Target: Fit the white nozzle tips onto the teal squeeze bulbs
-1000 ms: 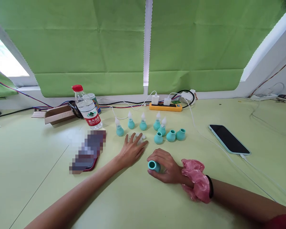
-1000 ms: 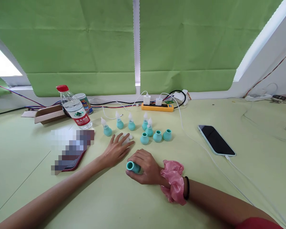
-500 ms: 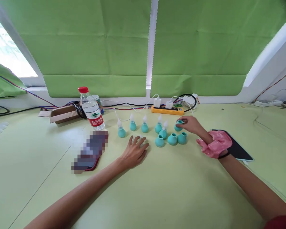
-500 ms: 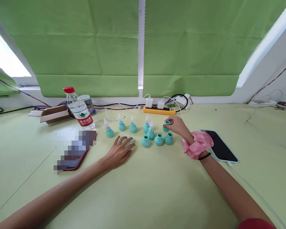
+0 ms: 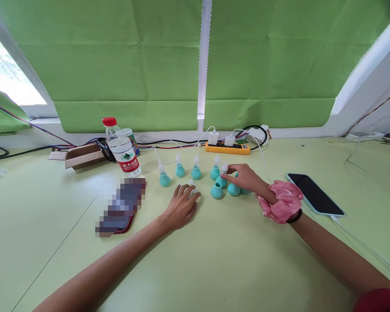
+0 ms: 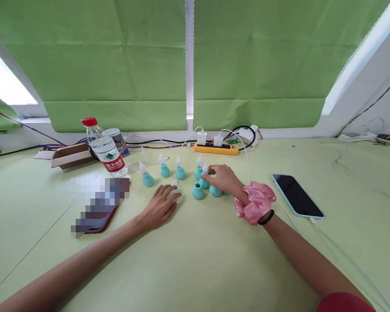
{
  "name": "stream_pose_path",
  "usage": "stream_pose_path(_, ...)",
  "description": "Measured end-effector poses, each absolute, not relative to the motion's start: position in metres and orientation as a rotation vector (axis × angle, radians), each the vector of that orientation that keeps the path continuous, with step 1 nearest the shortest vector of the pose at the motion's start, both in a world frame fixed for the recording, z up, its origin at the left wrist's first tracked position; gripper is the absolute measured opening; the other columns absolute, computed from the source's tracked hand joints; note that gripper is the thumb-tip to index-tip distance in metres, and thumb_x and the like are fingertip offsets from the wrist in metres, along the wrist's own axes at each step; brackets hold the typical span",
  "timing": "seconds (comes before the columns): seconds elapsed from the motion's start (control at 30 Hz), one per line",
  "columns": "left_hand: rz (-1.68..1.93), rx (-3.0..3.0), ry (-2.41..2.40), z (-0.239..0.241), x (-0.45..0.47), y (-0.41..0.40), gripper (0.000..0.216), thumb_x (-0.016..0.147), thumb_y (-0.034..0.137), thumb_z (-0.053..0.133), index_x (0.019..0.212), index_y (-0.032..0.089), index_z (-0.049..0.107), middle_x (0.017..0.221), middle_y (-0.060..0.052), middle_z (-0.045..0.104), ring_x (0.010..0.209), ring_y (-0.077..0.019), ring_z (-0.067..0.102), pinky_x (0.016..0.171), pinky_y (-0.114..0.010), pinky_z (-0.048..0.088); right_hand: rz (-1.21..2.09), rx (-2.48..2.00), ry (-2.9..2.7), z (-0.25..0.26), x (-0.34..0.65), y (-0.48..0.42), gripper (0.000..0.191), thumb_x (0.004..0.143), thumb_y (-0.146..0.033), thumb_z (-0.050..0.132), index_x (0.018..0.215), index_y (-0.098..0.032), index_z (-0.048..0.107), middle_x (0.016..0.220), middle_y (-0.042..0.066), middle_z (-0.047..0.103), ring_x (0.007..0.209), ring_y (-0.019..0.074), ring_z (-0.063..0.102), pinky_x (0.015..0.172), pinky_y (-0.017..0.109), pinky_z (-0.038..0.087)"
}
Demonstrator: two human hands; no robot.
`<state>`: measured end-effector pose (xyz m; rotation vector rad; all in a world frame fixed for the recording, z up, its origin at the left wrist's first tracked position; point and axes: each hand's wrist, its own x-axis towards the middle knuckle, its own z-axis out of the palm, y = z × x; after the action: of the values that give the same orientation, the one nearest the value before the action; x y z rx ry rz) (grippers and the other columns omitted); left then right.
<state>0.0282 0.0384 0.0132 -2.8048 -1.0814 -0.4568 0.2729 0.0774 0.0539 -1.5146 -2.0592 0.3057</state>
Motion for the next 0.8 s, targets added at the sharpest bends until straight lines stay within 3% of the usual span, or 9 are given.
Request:
stream_pose_path(0.2,-0.686,-2.766,-1.080,0.013,0.026,0.039,0.029,0.080,0.020,0.038,0.107,0.015,0.047,0.116,-0.013,0.044,0.107,-0.0256,0.037,0.090,-0.045,0.029,0.151,-1.380,-1.932,0.060,0.269,0.070,0.022,0.078,-0.037,0.047,0.080,-0.018,0.057,0.079,0.004,0.064,0.078,0.0192,0.058,0.073,0.032,0.042)
stream_pose_path(0.3,-0.948,-2.799,-1.068,0.026,0.023,0.037,0.022,0.081,0.022,0.037,0.096,0.013,0.051,0.100,-0.011,0.053,0.094,-0.0216,0.045,0.080,-0.037,0.037,0.122,-1.121,-1.631,0.074,0.259,0.051,0.020,0.081,-0.036,0.044,0.089,-0.019,0.048,0.087,0.005,0.062,0.082,0.0185,0.056,0.072,0.032,0.042)
stream_pose_path(0.4,-1.235,-2.882,-1.147,0.049,0.021,0.032,0.020,0.083,0.026,0.035,0.081,0.014,0.050,0.074,-0.005,0.055,0.072,-0.0153,0.048,0.066,-0.027,0.039,0.412,-0.905,-1.569,0.077,0.235,0.024,0.017,0.081,-0.035,0.046,0.089,-0.021,0.042,0.082,0.003,0.059,0.075,0.0154,0.056,0.065,0.028,0.043)
stream_pose_path(0.47,-1.314,-2.996,-1.257,0.065,0.021,0.027,0.022,0.084,0.030,0.032,0.082,0.015,0.048,0.064,-0.001,0.052,0.060,-0.0114,0.046,0.056,-0.023,0.037,0.698,-0.896,-1.672,0.067,0.215,0.007,0.015,0.082,-0.034,0.045,0.083,-0.020,0.043,0.071,0.000,0.054,0.064,0.0124,0.052,0.058,0.024,0.042)
stream_pose_path(0.53,-1.170,-3.119,-1.377,0.075,0.022,0.025,0.024,0.083,0.035,0.034,0.079,0.015,0.048,0.055,0.003,0.047,0.050,-0.0091,0.041,0.048,-0.020,0.031,0.896,-0.910,-1.778,0.049,0.197,-0.005,0.015,0.082,-0.034,0.044,0.081,-0.018,0.046,0.066,-0.002,0.049,0.059,0.0103,0.047,0.055,0.022,0.039)
stream_pose_path(0.67,-0.775,-3.377,-1.556,0.070,0.027,0.027,0.042,0.080,0.042,0.038,0.048,0.015,0.039,0.041,0.005,0.033,0.039,-0.0060,0.028,0.041,-0.020,0.021,1.076,-0.945,-1.803,0.015,0.180,-0.018,0.020,0.084,-0.034,0.039,0.079,-0.016,0.046,0.057,-0.004,0.043,0.051,0.0086,0.040,0.050,0.021,0.034)
stream_pose_path(0.8,-0.748,-3.803,-1.692,0.057,0.025,0.037,0.047,0.082,0.044,0.028,0.043,0.018,0.025,0.036,0.007,0.023,0.034,-0.0049,0.021,0.037,-0.020,0.022,0.959,-0.893,-1.895,0.007,0.184,-0.025,0.019,0.082,-0.033,0.041,0.081,-0.016,0.049,0.059,-0.002,0.047,0.052,0.0092,0.041,0.052,0.022,0.035)
